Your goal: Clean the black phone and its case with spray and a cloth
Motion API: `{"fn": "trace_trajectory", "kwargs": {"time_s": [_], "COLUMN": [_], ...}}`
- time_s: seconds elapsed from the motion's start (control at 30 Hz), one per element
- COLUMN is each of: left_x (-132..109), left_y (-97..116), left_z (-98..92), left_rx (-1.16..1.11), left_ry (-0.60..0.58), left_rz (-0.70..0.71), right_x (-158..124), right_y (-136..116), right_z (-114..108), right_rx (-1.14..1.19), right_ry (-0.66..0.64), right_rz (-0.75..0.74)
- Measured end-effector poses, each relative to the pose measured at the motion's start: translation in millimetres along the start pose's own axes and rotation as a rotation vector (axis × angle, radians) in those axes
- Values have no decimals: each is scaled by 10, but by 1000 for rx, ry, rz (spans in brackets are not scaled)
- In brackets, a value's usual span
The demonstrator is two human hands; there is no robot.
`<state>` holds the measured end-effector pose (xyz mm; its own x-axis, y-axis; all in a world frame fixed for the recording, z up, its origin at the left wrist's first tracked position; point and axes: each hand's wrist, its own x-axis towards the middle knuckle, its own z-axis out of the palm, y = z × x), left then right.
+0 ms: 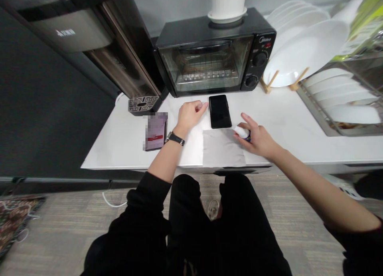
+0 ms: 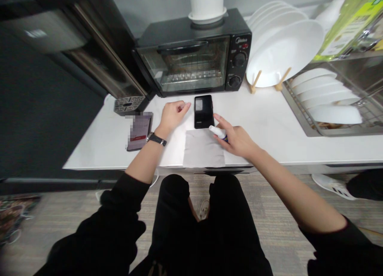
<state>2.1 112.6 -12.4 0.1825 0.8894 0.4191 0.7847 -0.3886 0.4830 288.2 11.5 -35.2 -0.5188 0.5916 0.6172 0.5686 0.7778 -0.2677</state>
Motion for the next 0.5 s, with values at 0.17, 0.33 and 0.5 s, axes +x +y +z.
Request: {"fn": "trace_trajectory", "kwargs": {"time_s": [0.17,0.33,0.5], "left_x": [-3,-9,-21], "left_y": [10,13,17], "left_z": [-8,-13,-22], "left_rx": [6,-34,-120], "left_ry": [-8,-28,-115], "left_rz": [-8,20,64], "right_x": [-17,7,22], "right_y": [26,23,13], "right_z": [25,14,12], "right_rx": [-50,-37,-32], "right_ry": [-49,-48,-53], "right_rz": [46,53,105]}}
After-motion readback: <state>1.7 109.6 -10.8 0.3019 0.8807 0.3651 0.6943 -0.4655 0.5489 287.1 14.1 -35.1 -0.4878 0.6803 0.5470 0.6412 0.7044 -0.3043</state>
